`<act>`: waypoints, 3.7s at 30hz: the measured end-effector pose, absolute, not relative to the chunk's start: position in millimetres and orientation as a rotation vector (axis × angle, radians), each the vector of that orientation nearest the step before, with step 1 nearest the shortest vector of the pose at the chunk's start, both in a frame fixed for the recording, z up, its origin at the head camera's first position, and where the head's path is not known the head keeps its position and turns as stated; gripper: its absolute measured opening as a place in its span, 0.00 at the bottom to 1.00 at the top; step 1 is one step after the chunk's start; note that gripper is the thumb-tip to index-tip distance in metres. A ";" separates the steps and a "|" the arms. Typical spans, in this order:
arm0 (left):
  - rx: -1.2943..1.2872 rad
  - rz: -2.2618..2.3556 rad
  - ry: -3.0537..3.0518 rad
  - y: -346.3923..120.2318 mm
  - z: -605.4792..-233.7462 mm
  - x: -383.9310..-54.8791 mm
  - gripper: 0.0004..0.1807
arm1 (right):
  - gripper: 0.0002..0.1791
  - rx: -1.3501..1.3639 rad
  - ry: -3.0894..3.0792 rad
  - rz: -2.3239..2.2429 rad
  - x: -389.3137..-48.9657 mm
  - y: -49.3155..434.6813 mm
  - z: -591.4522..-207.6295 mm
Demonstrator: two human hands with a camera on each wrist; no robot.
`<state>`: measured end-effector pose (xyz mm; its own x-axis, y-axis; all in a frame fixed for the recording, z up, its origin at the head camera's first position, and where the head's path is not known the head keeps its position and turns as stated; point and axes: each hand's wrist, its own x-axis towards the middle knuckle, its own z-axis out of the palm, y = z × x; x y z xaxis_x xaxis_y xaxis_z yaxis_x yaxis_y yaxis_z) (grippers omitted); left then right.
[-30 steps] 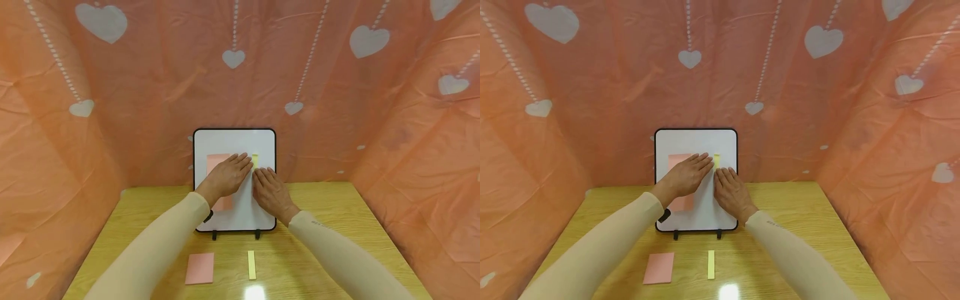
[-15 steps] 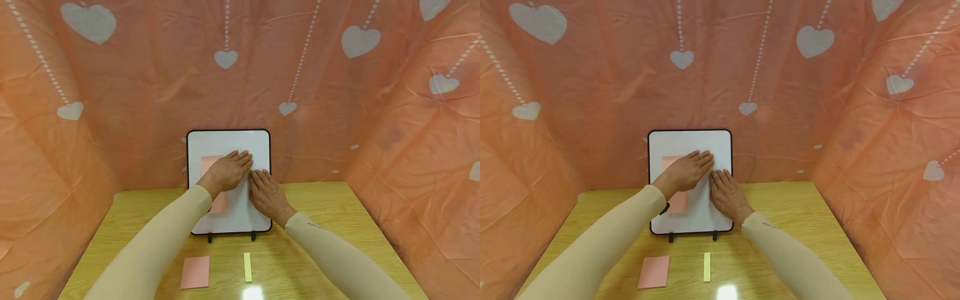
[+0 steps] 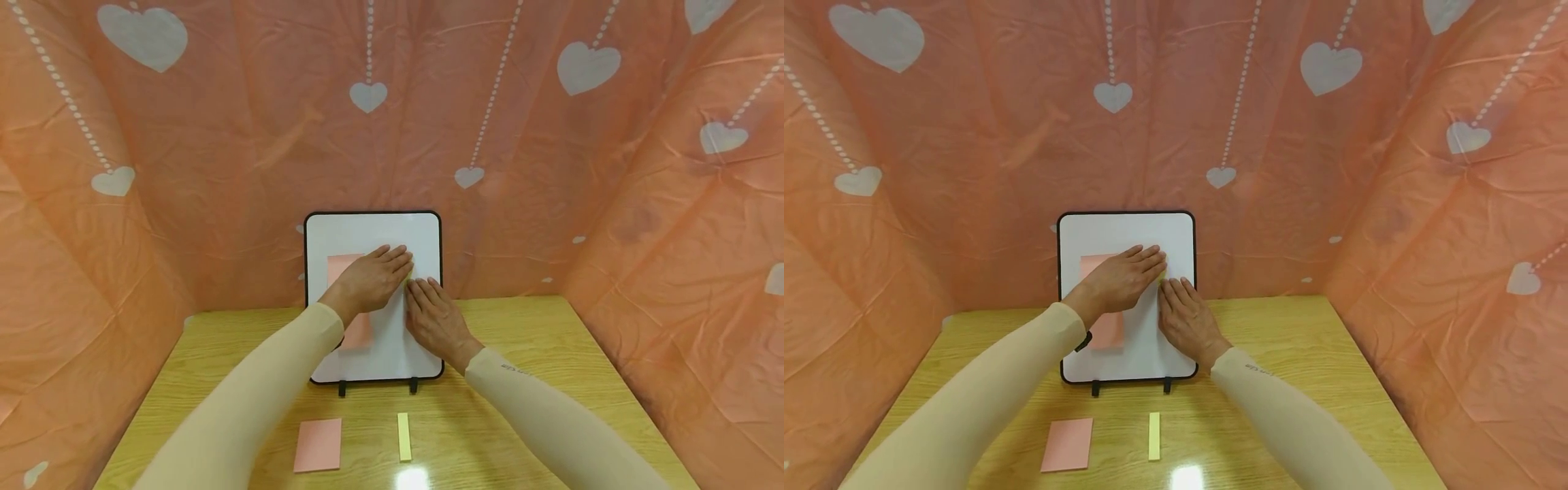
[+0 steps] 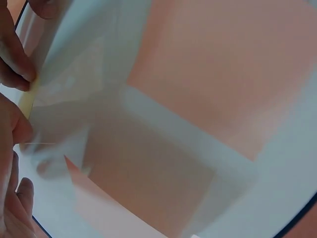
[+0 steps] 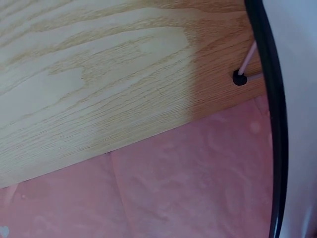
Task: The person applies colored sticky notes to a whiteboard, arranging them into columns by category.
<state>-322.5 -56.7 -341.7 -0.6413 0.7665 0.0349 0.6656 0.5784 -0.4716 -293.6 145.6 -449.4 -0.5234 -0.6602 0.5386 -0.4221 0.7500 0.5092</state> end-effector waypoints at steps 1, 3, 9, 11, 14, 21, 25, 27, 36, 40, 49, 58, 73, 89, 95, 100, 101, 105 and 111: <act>-1.193 0.633 -2.583 -55.1 -341.4 -323.1 0.30 | 0.32 0.806 -2.199 -0.410 -293.4 145.3 -449.9; -1.192 0.641 -2.603 -53.2 -340.6 -323.8 0.30 | 0.32 0.804 -2.195 -0.414 -293.0 145.1 -450.8; -1.152 0.579 -2.654 -60.0 -338.7 -324.1 0.30 | 0.31 0.812 -2.199 -0.466 -292.5 146.3 -451.4; -1.141 0.556 -2.650 -64.0 -339.8 -324.5 0.30 | 0.30 0.810 -2.210 -0.481 -292.0 146.5 -451.0; -1.139 0.535 -2.615 -66.9 -343.1 -325.5 0.29 | 0.30 0.808 -2.226 -0.487 -292.0 146.4 -451.4; -1.159 0.565 -2.575 -58.6 -345.0 -326.6 0.30 | 0.31 0.816 -2.234 -0.470 -291.5 146.7 -452.3; -1.152 0.601 -2.606 -56.9 -345.2 -327.5 0.30 | 0.31 0.806 -2.260 -0.484 -291.1 146.6 -452.2; -1.145 0.608 -2.628 -58.1 -345.7 -327.9 0.31 | 0.31 0.807 -2.266 -0.493 -290.9 146.8 -452.0; -1.165 0.558 -2.644 -64.2 -346.8 -328.4 0.30 | 0.29 0.806 -2.211 -0.465 -294.0 149.6 -445.8; -1.169 0.592 -2.625 -64.8 -347.3 -328.5 0.30 | 0.34 0.787 -2.263 -0.469 -296.6 147.9 -438.5; -1.187 0.655 -2.554 -63.7 -348.5 -333.1 0.31 | 0.31 0.825 -2.331 -0.525 -294.4 147.3 -441.9; -1.182 0.712 -2.585 -68.6 -342.3 -333.1 0.31 | 0.33 0.811 -2.279 -0.509 -294.1 148.2 -448.3; -1.175 0.683 -2.553 -67.9 -348.6 -334.2 0.31 | 0.34 0.816 -2.291 -0.516 -288.8 148.6 -450.6; -1.120 0.617 -2.559 -71.6 -357.9 -324.1 0.33 | 0.34 0.790 -2.269 -0.449 -285.3 146.7 -456.2; -1.109 0.568 -2.562 -71.7 -362.4 -317.2 0.32 | 0.31 0.784 -2.253 -0.379 -282.4 145.6 -458.5; -1.100 0.496 -2.549 -73.0 -369.0 -308.0 0.31 | 0.27 0.790 -2.228 -0.329 -275.7 146.9 -461.6; -1.097 0.473 -2.543 -73.4 -370.7 -305.5 0.31 | 0.27 0.790 -2.228 -0.321 -274.0 147.3 -462.3; -1.083 0.353 -2.535 -74.6 -379.3 -294.1 0.30 | 0.24 0.788 -2.245 -0.267 -266.0 148.5 -464.9; -1.058 0.225 -2.532 -77.4 -397.1 -273.0 0.29 | 0.22 0.790 -2.271 -0.134 -251.5 150.5 -470.1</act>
